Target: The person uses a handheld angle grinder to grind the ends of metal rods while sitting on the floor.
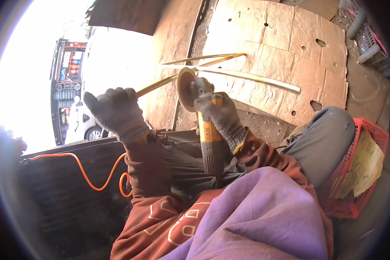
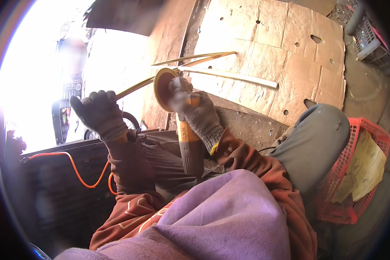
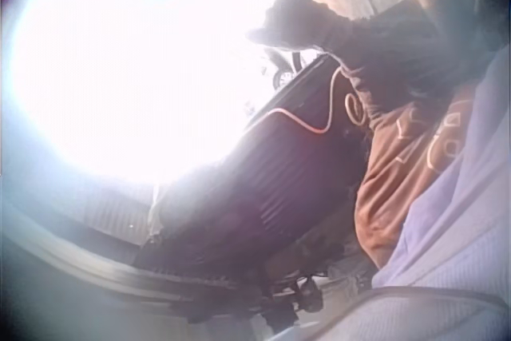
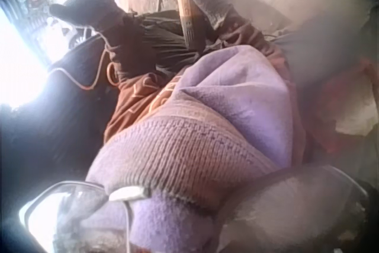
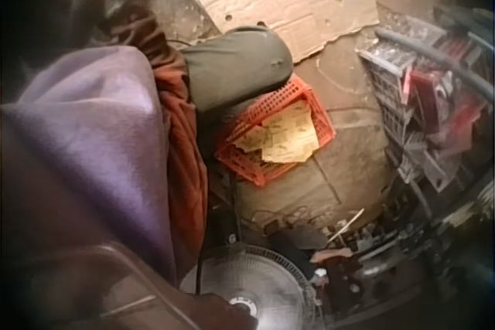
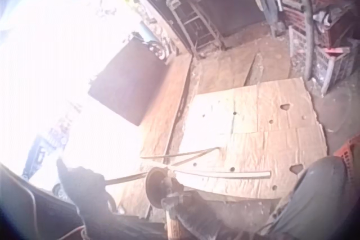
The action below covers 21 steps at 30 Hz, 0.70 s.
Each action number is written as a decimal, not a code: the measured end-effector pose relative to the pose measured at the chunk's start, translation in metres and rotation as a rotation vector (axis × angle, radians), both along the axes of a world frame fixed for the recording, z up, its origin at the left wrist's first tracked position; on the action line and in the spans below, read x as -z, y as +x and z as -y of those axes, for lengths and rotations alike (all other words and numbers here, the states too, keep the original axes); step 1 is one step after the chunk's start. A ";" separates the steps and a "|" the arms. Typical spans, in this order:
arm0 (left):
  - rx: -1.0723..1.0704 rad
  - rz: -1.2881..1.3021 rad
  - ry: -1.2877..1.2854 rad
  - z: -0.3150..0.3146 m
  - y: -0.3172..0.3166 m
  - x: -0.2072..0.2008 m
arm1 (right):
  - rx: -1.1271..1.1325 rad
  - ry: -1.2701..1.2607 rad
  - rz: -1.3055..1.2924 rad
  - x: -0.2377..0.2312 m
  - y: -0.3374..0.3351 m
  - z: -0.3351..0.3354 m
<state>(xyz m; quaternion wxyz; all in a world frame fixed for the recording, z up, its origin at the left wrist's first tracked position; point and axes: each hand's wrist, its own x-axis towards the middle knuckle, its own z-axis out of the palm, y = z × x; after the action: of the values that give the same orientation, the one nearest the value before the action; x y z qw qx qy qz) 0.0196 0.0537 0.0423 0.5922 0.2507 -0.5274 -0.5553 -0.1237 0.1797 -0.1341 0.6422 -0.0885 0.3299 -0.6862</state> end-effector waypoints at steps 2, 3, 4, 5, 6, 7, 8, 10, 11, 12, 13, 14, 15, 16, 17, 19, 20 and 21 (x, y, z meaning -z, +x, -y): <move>0.396 -0.056 0.024 0.006 0.018 0.004 | 0.001 -0.067 0.060 -0.017 0.007 -0.009; 0.427 -0.077 0.039 0.006 0.017 0.008 | -0.002 -0.125 0.063 -0.019 0.010 -0.013; 0.426 -0.077 0.038 0.006 0.013 0.007 | -0.004 -0.126 0.063 -0.021 0.016 -0.012; 0.408 -0.073 0.038 0.006 0.010 0.007 | 0.104 -0.196 -0.113 -0.026 0.022 -0.011; 0.390 -0.070 0.037 0.004 0.007 0.007 | 0.102 -0.165 -0.106 -0.028 0.021 -0.016; 0.518 -0.028 -0.014 0.000 -0.003 0.004 | 0.098 -0.135 -0.098 -0.038 0.016 -0.020; 0.520 -0.030 -0.014 -0.003 -0.005 0.004 | 0.100 -0.135 -0.101 -0.032 0.014 -0.019; 0.219 -0.148 0.078 -0.007 -0.007 0.005 | 0.101 -0.119 0.108 -0.013 0.011 -0.011; 0.222 -0.144 0.081 -0.007 -0.006 0.005 | 0.059 -0.090 0.082 -0.006 0.005 -0.006; 0.289 -0.080 0.037 -0.006 -0.004 0.005 | 0.062 -0.087 0.085 -0.001 0.004 -0.005; 0.357 -0.018 -0.009 -0.004 -0.002 0.004 | 0.089 -0.080 0.074 0.001 0.002 -0.005; 0.359 -0.017 -0.007 -0.004 -0.001 0.005 | 0.116 -0.073 0.062 0.001 0.001 -0.005; 0.321 -0.026 0.005 -0.004 0.000 0.005 | 0.035 -0.116 0.011 0.000 0.000 -0.006; 0.282 -0.037 0.017 -0.004 0.001 0.006 | 0.037 -0.096 0.075 -0.005 0.006 -0.009; 0.281 -0.038 0.019 -0.003 0.001 0.007 | 0.059 -0.149 0.124 -0.017 0.011 -0.015; 0.322 -0.017 -0.018 -0.003 0.000 0.008 | 0.173 -0.247 0.162 -0.033 0.026 -0.018; 0.322 -0.015 -0.018 -0.005 -0.003 0.007 | 0.173 -0.248 0.163 -0.034 0.025 -0.020; 0.268 0.014 -0.020 -0.009 -0.007 0.006 | 0.160 -0.247 -0.024 -0.034 0.021 -0.024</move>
<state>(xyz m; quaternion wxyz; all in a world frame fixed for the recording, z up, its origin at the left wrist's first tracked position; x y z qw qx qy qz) 0.0126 0.0623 0.0364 0.5114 0.1758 -0.5658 -0.6225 -0.1025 0.2032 -0.0997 0.5656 -0.1482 0.2568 -0.7695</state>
